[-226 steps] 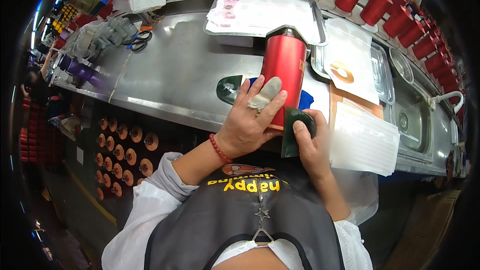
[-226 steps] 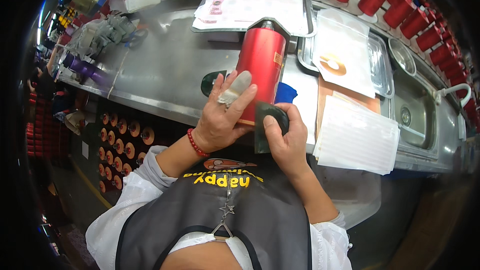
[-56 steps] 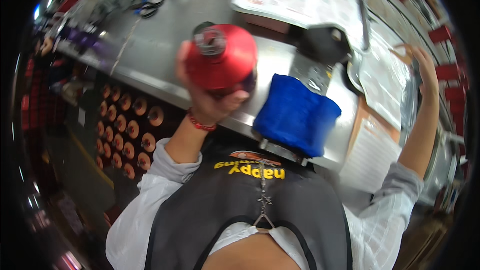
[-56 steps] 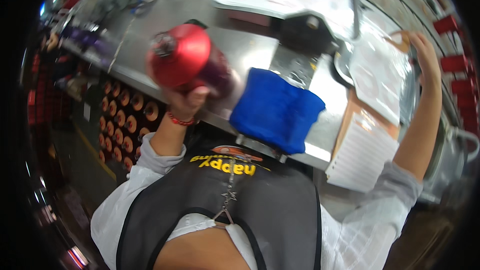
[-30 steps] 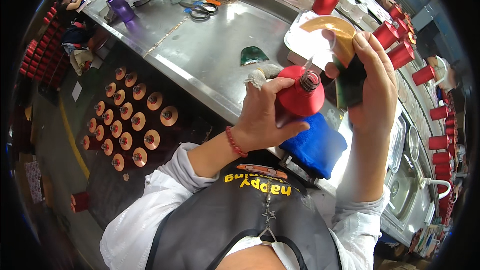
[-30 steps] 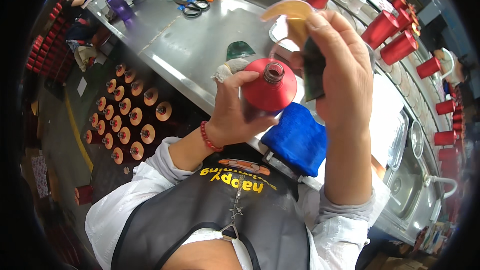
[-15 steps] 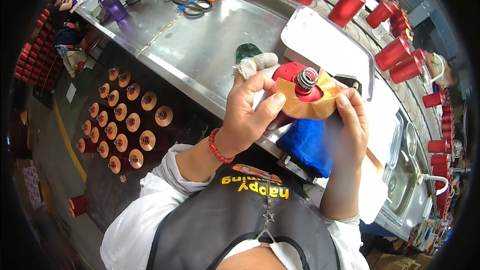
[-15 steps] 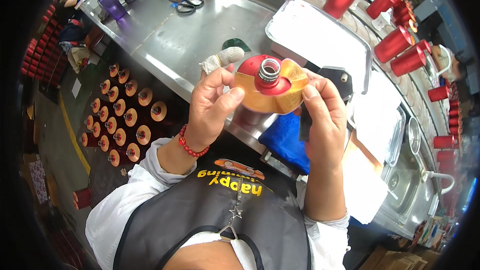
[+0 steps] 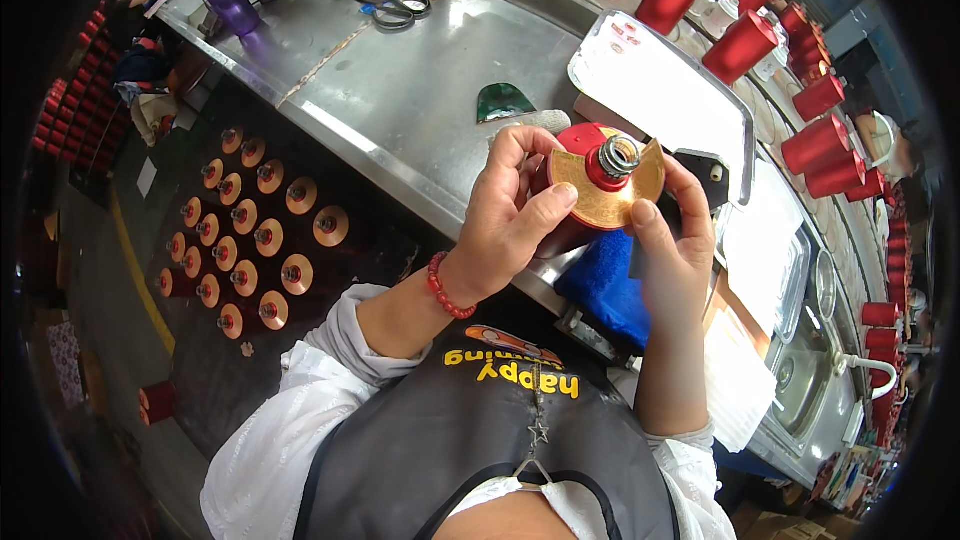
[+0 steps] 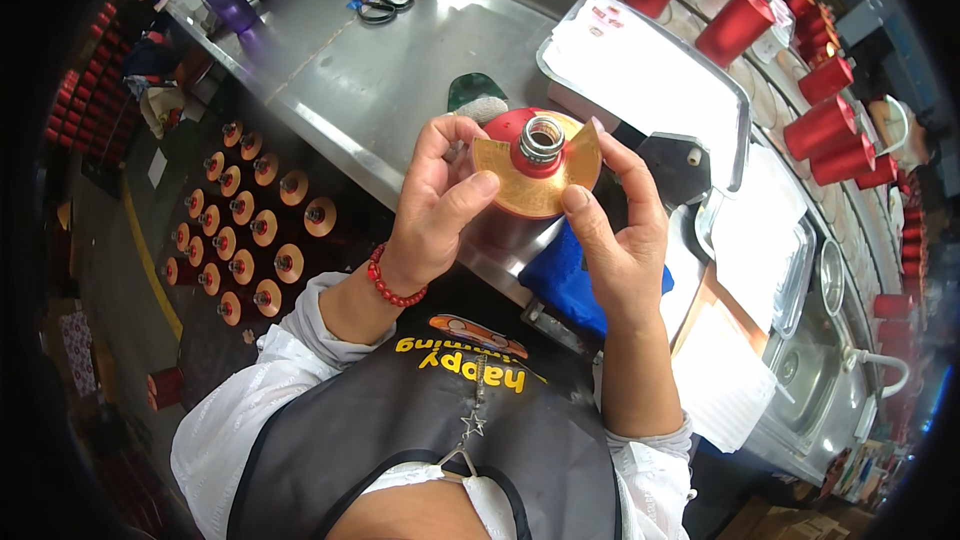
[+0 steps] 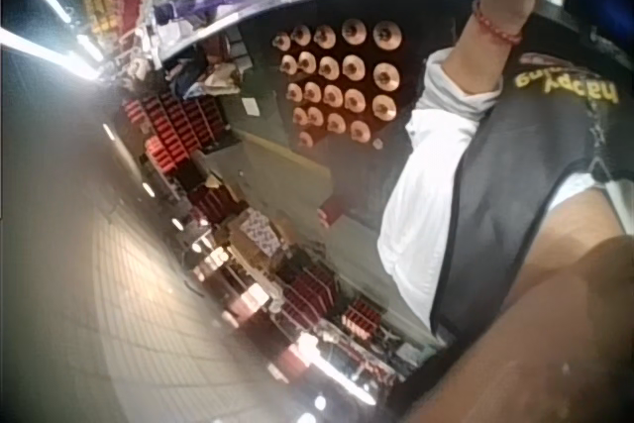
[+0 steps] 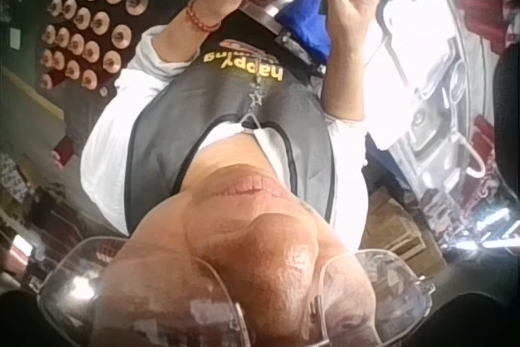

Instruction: The person repeatedly applies a red label to a red bottle, smooths it with a green squeegee, and then peels it off. They repeat this cycle multiple times, handling the bottle, label, and squeegee throughout the clip.

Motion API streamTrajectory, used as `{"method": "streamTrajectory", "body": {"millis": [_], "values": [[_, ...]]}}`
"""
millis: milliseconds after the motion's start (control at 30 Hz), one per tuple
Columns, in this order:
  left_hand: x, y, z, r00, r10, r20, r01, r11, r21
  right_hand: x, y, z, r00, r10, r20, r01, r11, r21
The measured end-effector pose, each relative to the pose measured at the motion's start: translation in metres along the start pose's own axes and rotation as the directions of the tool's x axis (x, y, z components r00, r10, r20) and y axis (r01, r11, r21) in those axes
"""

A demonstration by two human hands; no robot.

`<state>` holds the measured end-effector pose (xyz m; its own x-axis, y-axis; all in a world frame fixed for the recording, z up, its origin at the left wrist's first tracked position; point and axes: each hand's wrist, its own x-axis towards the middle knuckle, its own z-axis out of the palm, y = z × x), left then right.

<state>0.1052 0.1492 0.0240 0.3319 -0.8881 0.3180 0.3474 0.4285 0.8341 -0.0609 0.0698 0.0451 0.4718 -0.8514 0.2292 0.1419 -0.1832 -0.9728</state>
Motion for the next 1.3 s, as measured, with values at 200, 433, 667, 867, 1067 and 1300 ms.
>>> {"method": "streamTrajectory", "body": {"millis": [200,433,667,867,1067,1300], "values": [[0.004,-0.002,-0.001,0.968,0.244,-0.059,-0.233,0.961,0.150,0.003,0.001,0.002,0.999,0.036,-0.009,-0.035,0.996,0.085],[0.025,0.025,-0.013,0.857,0.390,0.337,-0.484,0.384,0.786,0.006,0.002,0.003,0.999,0.039,-0.021,-0.038,0.998,0.054],[0.040,0.036,-0.012,0.859,0.291,0.421,-0.489,0.231,0.841,0.017,0.009,0.002,0.995,0.095,-0.024,-0.094,0.995,0.045],[0.037,0.029,-0.027,0.913,0.200,0.355,-0.407,0.386,0.828,0.020,0.015,-0.001,0.995,0.101,-0.013,-0.099,0.988,0.117],[0.039,0.021,-0.027,0.799,0.381,0.465,-0.553,0.162,0.817,0.030,0.026,-0.006,0.996,0.084,0.004,-0.084,0.991,0.099],[0.025,0.014,-0.063,0.844,0.427,0.324,-0.414,0.134,0.900,0.042,0.038,-0.009,0.996,0.082,0.020,-0.084,0.989,0.122]]}}
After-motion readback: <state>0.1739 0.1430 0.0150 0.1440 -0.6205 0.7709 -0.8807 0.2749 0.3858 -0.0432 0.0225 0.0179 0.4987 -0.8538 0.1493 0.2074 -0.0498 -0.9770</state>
